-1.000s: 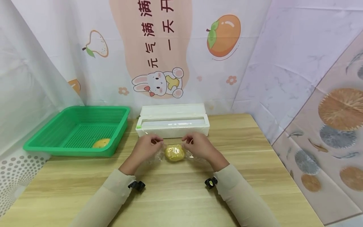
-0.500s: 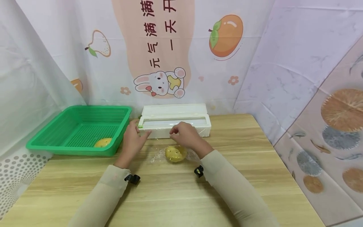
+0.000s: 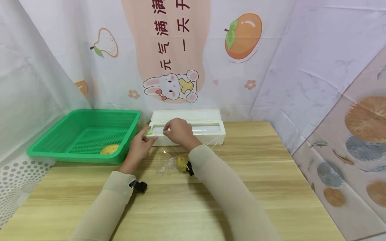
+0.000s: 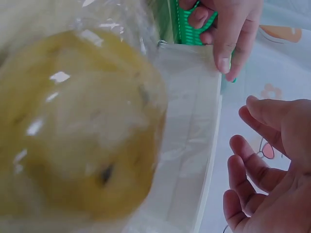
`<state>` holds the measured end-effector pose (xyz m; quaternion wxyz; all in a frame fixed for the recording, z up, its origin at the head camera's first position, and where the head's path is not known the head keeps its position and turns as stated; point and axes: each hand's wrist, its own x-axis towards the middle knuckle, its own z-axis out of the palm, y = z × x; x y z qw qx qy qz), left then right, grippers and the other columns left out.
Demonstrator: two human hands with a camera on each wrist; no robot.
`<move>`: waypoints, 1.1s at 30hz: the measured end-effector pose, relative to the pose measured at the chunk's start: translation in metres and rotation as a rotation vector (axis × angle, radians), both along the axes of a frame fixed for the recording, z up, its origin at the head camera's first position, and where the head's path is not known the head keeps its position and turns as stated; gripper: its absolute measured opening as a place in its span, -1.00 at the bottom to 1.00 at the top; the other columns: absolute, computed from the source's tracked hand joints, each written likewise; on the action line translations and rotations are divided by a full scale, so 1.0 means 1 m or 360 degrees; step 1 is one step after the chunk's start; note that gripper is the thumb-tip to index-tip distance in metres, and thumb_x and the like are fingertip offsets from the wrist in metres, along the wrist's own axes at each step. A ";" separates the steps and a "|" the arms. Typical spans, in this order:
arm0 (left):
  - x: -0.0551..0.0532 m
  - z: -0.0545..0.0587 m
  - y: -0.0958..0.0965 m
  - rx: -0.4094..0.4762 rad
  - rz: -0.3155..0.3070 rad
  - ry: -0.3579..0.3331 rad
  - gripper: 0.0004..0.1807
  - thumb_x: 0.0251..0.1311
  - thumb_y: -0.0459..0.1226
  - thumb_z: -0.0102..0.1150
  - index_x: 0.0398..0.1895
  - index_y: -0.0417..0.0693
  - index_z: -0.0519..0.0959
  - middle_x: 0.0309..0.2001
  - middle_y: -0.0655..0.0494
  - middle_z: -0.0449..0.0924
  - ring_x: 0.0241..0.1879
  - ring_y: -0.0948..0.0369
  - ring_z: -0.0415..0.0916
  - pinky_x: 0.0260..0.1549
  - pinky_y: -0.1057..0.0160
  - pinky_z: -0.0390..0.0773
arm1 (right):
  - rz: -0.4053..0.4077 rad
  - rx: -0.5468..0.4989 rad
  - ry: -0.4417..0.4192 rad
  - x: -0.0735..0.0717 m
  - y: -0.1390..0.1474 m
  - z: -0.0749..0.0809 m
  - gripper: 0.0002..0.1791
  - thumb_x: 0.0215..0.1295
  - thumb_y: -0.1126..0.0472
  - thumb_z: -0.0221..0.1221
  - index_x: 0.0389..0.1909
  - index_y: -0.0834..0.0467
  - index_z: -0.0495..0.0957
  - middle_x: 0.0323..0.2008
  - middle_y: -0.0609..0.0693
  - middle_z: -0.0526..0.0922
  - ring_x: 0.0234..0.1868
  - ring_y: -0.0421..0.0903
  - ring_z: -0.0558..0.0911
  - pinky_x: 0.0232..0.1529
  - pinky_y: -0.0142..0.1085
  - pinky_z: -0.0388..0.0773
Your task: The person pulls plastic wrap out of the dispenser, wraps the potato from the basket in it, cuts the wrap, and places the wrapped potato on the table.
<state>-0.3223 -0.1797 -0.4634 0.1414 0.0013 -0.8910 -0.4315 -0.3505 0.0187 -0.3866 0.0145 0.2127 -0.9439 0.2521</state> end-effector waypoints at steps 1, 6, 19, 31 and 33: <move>-0.001 0.000 -0.001 0.0007 0.0002 -0.0025 -0.34 0.39 -0.05 0.31 0.50 0.04 0.41 -0.40 -0.02 0.46 -0.39 0.11 0.39 -0.43 0.20 0.41 | -0.0005 0.0015 -0.0005 -0.001 -0.004 0.001 -0.84 0.40 -0.03 0.32 -0.12 -0.14 0.81 0.00 -0.09 0.77 0.07 -0.09 0.68 0.05 -0.01 0.61; 0.000 -0.001 -0.005 0.0060 -0.0003 -0.0119 -0.34 0.39 -0.04 0.31 0.51 0.09 0.40 -0.13 -0.20 0.61 -0.13 0.01 0.51 -0.22 0.14 0.52 | 0.0001 0.0080 -0.0038 -0.004 -0.024 0.002 -0.81 0.40 -0.07 0.32 -0.08 -0.18 0.80 0.02 -0.18 0.78 0.00 -0.14 0.69 -0.07 -0.09 0.61; 0.001 0.003 -0.008 0.0207 -0.0104 -0.0149 -0.33 0.40 -0.07 0.31 0.53 0.09 0.37 0.20 -0.26 0.62 0.22 -0.14 0.60 0.16 -0.09 0.62 | -0.0117 0.0022 -0.0103 -0.009 -0.055 -0.007 -0.83 0.35 -0.10 0.36 -0.11 -0.23 0.82 0.05 -0.27 0.76 -0.04 -0.17 0.67 -0.06 -0.10 0.56; 0.000 0.003 -0.006 0.0249 -0.0076 -0.0145 -0.39 0.37 -0.11 0.33 0.47 0.09 0.46 0.26 -0.20 0.59 0.20 -0.13 0.59 0.12 -0.09 0.64 | -0.0265 0.0075 0.0112 -0.007 -0.068 -0.020 -0.80 0.33 -0.23 0.32 -0.14 -0.32 0.82 0.03 -0.31 0.76 0.07 0.05 0.65 0.08 0.03 0.46; 0.000 0.003 -0.006 0.0247 -0.0074 -0.0136 -0.39 0.38 -0.14 0.33 0.47 0.06 0.46 0.29 -0.19 0.57 0.21 -0.11 0.59 0.17 -0.10 0.61 | -0.0280 0.0090 0.0147 -0.008 -0.069 -0.022 -0.79 0.33 -0.23 0.32 -0.15 -0.31 0.82 0.02 -0.29 0.76 0.04 0.05 0.65 0.04 0.02 0.48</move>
